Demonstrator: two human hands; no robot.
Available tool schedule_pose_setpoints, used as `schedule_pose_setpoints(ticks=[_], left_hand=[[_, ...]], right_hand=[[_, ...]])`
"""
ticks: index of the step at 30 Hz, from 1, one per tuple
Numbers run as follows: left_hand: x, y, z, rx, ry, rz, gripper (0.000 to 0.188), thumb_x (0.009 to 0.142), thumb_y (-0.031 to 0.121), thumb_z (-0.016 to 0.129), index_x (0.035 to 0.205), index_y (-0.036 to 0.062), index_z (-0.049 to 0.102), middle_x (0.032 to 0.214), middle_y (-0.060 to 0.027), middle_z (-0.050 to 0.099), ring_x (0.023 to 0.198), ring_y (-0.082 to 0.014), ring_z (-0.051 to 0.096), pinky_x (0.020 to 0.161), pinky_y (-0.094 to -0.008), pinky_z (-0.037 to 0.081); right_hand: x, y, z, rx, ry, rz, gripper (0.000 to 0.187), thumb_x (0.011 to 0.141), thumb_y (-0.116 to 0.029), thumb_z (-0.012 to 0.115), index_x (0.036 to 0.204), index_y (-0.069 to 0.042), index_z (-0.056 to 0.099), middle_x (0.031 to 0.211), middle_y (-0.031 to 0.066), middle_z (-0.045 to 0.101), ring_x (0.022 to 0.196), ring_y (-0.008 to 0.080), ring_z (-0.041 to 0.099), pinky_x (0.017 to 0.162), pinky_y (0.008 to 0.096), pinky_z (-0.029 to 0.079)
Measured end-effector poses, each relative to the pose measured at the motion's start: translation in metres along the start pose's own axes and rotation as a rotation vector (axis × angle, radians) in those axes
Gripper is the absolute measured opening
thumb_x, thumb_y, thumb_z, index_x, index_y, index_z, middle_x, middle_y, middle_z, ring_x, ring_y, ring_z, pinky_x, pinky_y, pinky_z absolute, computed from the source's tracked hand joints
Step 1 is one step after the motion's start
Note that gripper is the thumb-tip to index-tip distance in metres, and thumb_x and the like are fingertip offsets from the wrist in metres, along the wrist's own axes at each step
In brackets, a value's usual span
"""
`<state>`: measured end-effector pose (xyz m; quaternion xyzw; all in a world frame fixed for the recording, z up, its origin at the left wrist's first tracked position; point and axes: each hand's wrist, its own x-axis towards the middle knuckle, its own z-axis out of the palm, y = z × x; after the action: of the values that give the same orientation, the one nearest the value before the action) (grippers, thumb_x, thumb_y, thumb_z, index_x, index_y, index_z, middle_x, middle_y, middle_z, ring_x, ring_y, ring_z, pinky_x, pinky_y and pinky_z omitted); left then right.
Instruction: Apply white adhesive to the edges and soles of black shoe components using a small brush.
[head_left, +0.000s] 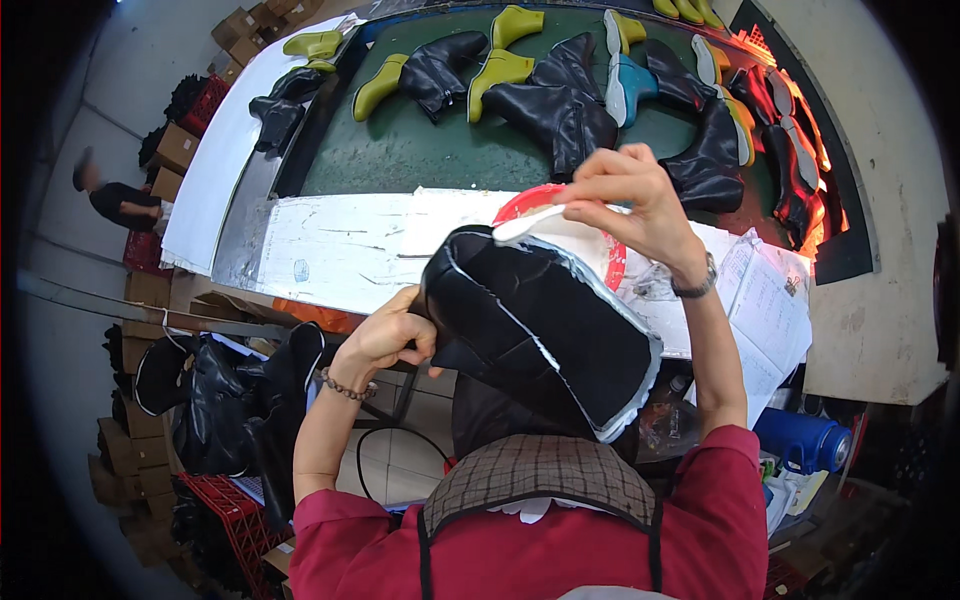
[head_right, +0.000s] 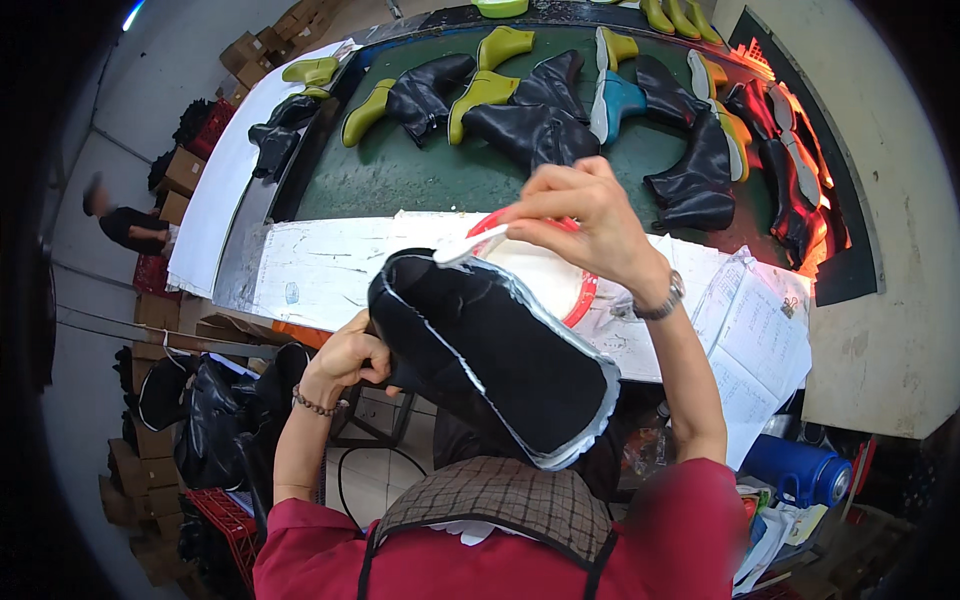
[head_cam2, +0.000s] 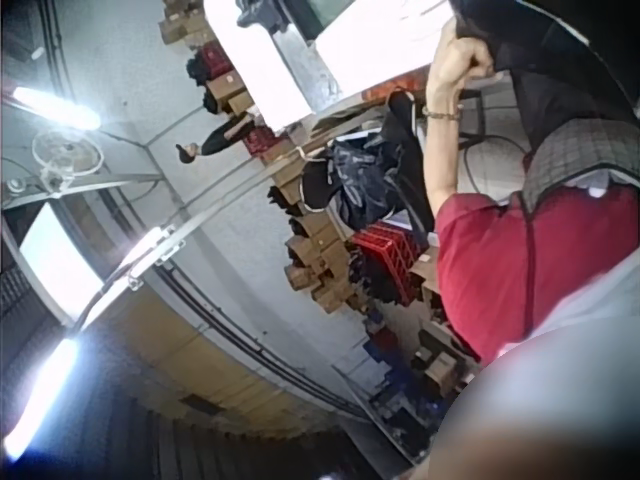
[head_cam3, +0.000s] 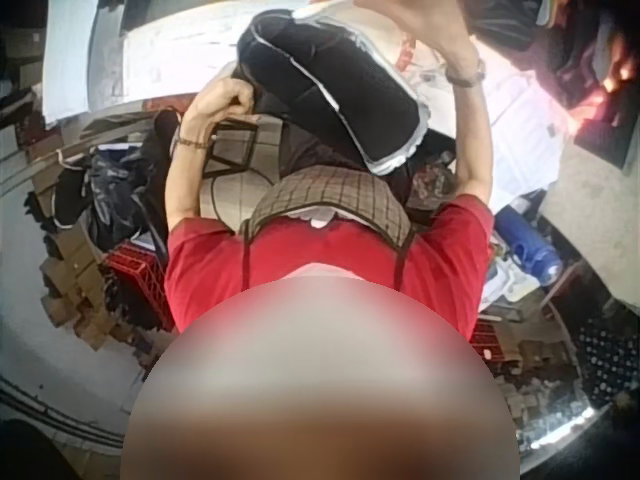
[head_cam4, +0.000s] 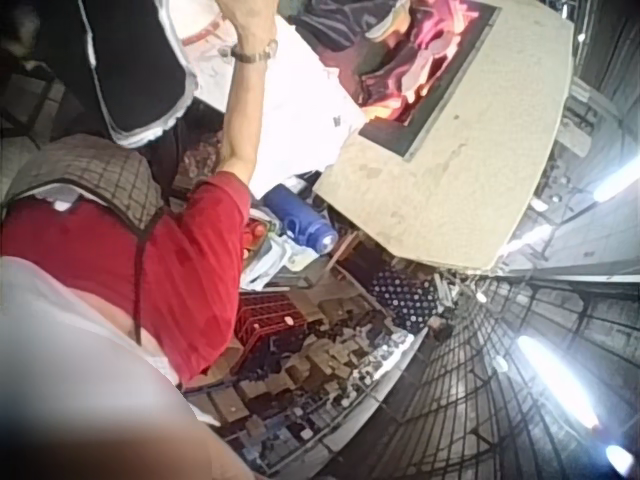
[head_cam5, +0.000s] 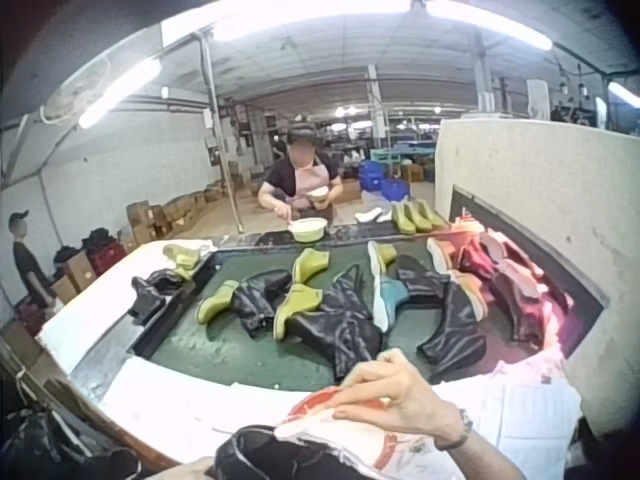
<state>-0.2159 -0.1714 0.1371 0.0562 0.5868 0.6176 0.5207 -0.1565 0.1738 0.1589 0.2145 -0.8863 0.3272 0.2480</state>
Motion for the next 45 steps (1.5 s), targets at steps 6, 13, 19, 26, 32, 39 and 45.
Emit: schedule_pose_setpoints(ticks=[6, 13, 19, 26, 32, 39, 45], left_hand=[[0.011, -0.004, -0.006, 0.002, 0.117, -0.08, 0.067, 0.066, -0.016, 0.048, 0.131, -0.0041, 0.043, 0.063, -0.0133, 0.054, 0.037, -0.0121, 0.04, 0.037, -0.0254, 0.038], [0.008, 0.001, -0.072, -0.079, 0.641, 0.387, 0.044, 0.066, -0.014, 0.05, 0.11, -0.0057, 0.056, 0.067, -0.0137, 0.059, 0.044, -0.0166, 0.048, 0.037, -0.0274, 0.033], [0.121, 0.016, -0.144, 0.262, 1.083, 0.933, 0.046, 0.075, -0.012, 0.05, 0.12, -0.0026, 0.057, 0.101, -0.014, 0.065, 0.082, -0.0252, 0.066, 0.06, -0.0334, 0.055], [0.225, 0.018, -0.163, 1.044, 1.403, 0.957, 0.048, 0.077, -0.007, 0.069, 0.119, 0.0021, 0.049, 0.122, -0.0217, 0.053, 0.118, -0.0407, 0.049, 0.104, -0.0502, 0.038], [0.234, 0.027, -0.142, 1.202, 1.237, 0.376, 0.081, 0.077, 0.032, 0.088, 0.138, 0.007, 0.041, 0.152, -0.0312, 0.027, 0.143, -0.0575, 0.017, 0.118, -0.0602, 0.021], [0.315, 0.125, -0.159, 1.299, 1.132, 0.62, 0.118, 0.07, 0.045, 0.09, 0.158, 0.0114, 0.019, 0.146, -0.0374, 0.038, 0.138, -0.057, 0.033, 0.115, -0.0634, 0.023], [0.412, 0.173, -0.187, 1.595, 1.08, 0.22, 0.147, 0.056, 0.049, 0.096, 0.163, 0.0215, -0.001, 0.146, -0.043, 0.035, 0.131, -0.0546, 0.046, 0.112, -0.0642, 0.027]], right_hand=[[0.022, 0.012, 0.017, 0.001, 0.059, -0.12, 0.012, 0.086, -0.02, 0.078, 0.095, -0.011, 0.08, 0.087, 0.0011, 0.067, 0.08, 0.0132, 0.06, 0.08, 0.0306, 0.04], [-0.087, 0.071, 0.028, 0.429, 0.499, 0.726, 0.019, 0.105, -0.014, 0.055, 0.116, 0.0, 0.061, 0.085, 0.0016, 0.062, 0.055, 0.0024, 0.046, 0.047, 0.0193, 0.035], [-0.172, 0.087, 0.079, 0.466, 0.696, 0.867, 0.02, 0.107, -0.021, 0.053, 0.114, -0.003, 0.059, 0.074, -0.0025, 0.055, 0.047, 0.0011, 0.038, 0.04, 0.0192, 0.027], [-0.171, 0.087, 0.086, 0.421, 0.74, 0.932, 0.019, 0.106, -0.017, 0.055, 0.114, -0.001, 0.059, 0.074, -0.0049, 0.053, 0.058, -0.0001, 0.039, 0.049, 0.0179, 0.03], [-0.168, 0.08, 0.087, 0.389, 0.762, 0.927, 0.019, 0.105, -0.015, 0.055, 0.117, 0.0, 0.059, 0.076, -0.0043, 0.054, 0.059, 0.0007, 0.041, 0.05, 0.0181, 0.031], [-0.168, 0.08, 0.088, 0.412, 0.797, 1.016, 0.018, 0.104, -0.01, 0.055, 0.118, 0.001, 0.058, 0.077, -0.0035, 0.054, 0.059, 0.0015, 0.042, 0.051, 0.0178, 0.033], [-0.166, 0.079, 0.086, 0.351, 0.791, 1.077, 0.017, 0.103, -0.009, 0.055, 0.117, 0.001, 0.058, 0.077, 0.0001, 0.058, 0.058, 0.0034, 0.046, 0.05, 0.0191, 0.037]])
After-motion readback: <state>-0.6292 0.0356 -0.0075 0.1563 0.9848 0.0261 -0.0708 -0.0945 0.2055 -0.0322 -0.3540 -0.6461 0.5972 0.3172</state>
